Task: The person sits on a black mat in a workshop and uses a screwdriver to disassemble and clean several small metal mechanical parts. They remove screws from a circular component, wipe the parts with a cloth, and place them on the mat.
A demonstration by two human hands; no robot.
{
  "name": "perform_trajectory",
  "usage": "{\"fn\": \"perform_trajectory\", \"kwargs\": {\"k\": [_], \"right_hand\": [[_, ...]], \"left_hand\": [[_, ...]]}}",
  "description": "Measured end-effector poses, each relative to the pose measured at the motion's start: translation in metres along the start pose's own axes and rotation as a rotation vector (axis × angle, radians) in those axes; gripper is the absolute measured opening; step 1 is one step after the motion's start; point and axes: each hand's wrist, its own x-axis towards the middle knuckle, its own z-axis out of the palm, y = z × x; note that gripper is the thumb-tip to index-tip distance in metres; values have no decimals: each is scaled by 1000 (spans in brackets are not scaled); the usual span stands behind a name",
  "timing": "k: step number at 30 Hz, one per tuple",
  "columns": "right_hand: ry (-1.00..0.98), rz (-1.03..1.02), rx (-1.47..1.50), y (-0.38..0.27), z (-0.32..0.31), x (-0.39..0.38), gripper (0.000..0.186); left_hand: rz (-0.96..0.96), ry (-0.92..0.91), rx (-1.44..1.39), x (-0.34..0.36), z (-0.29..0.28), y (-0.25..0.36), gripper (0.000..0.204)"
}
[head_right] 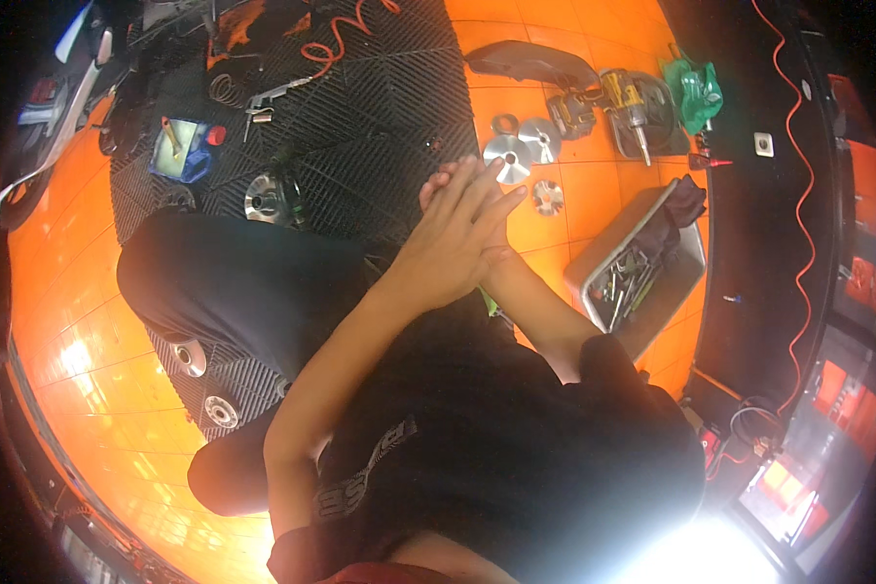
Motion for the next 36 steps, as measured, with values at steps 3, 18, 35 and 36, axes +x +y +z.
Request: {"fn": "perform_trajectory", "kwargs": {"k": [3, 18, 35, 36], "right_hand": [[50, -25, 6, -2, -8, -4, 29], [1051, -282, -1110, -248, -188, -12, 10], [779, -107, -1922, -255, -148, 14, 32], [768, -145, -2087, -259, -154, 11, 31]], "left_hand": [[32, -4, -5, 4, 3, -5, 73], [-437, 792, -1014, -56, -133, -44, 32], [-409, 819, -1162, -63, -137, -41, 26], [-407, 807, -1144, -59, -136, -37, 27]]}}
